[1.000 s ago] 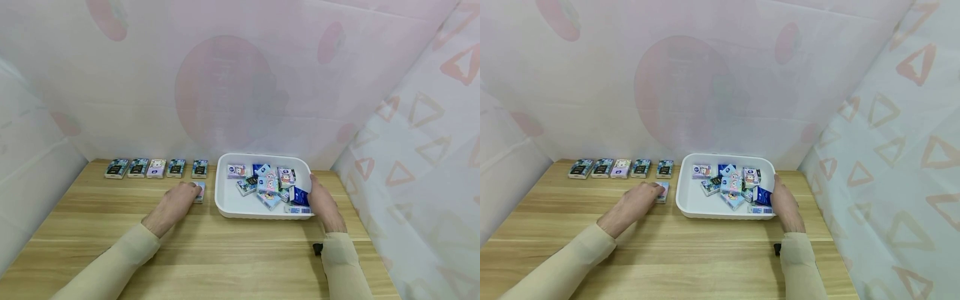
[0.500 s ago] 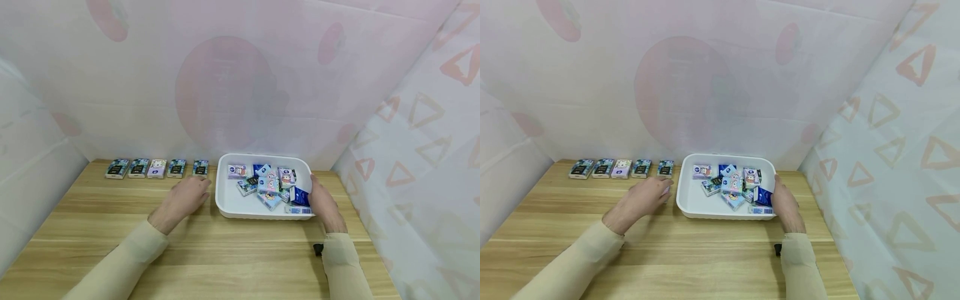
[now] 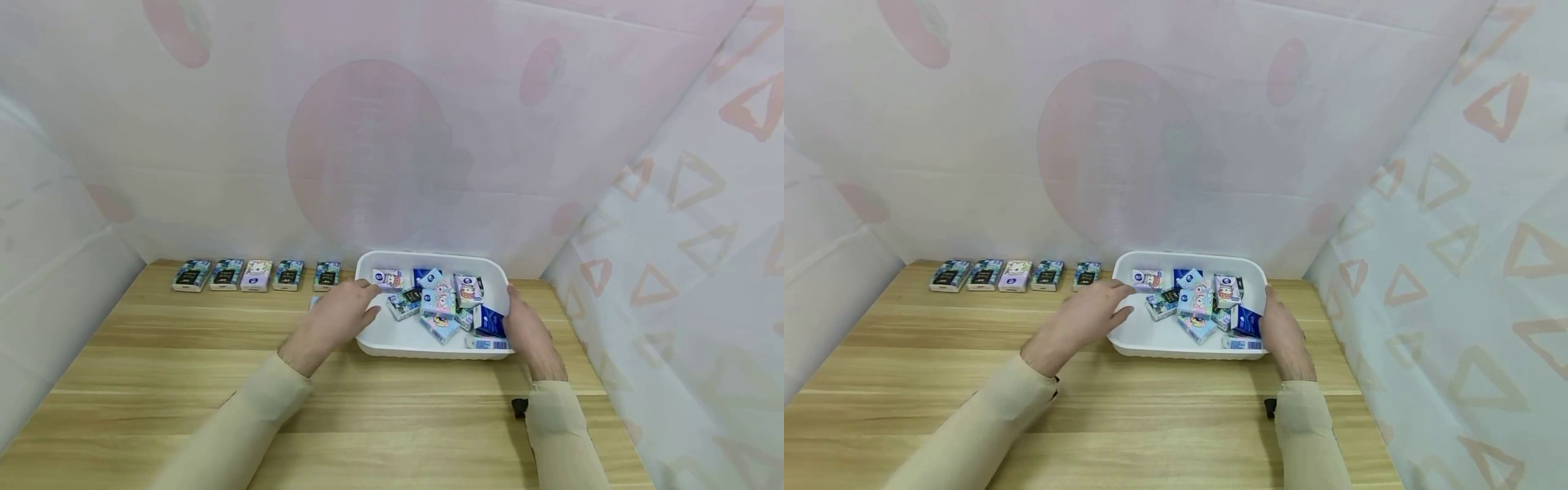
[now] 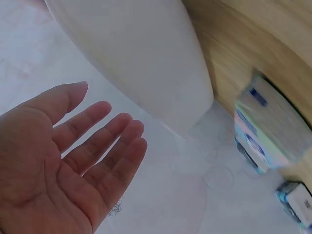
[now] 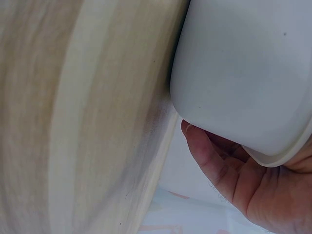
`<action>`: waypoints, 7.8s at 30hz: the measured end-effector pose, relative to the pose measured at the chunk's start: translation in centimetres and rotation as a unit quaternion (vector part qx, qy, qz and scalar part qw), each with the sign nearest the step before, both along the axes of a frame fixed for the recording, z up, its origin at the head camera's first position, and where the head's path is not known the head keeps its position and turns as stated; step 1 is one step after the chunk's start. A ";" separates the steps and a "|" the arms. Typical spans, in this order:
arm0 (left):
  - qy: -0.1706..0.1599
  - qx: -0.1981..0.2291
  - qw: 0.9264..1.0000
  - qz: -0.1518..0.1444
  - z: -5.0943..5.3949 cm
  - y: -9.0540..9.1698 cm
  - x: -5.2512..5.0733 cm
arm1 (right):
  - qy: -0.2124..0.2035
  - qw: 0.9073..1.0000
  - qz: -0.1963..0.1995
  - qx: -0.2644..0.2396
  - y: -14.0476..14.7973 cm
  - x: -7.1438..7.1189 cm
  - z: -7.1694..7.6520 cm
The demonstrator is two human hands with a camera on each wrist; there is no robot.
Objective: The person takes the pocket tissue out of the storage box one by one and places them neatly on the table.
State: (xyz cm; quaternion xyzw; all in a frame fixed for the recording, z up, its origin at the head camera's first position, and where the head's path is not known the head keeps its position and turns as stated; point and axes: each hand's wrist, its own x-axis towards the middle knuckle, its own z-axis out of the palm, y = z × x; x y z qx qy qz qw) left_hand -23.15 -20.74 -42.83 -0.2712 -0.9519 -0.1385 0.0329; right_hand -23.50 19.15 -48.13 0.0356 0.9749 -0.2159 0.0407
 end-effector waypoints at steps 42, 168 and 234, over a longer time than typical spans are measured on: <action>-0.072 0.119 0.990 -0.006 -5.6 11.0 -2.8 | -0.002 1.000 -0.007 0.001 -0.1 0.1 0.0; -0.003 0.049 0.983 0.177 -3.9 -14.6 -0.1 | 0.002 1.000 0.001 0.000 0.1 0.1 0.1; -0.034 0.072 0.990 0.114 -0.3 -4.7 0.1 | 0.007 1.000 -0.002 -0.006 0.1 0.2 0.0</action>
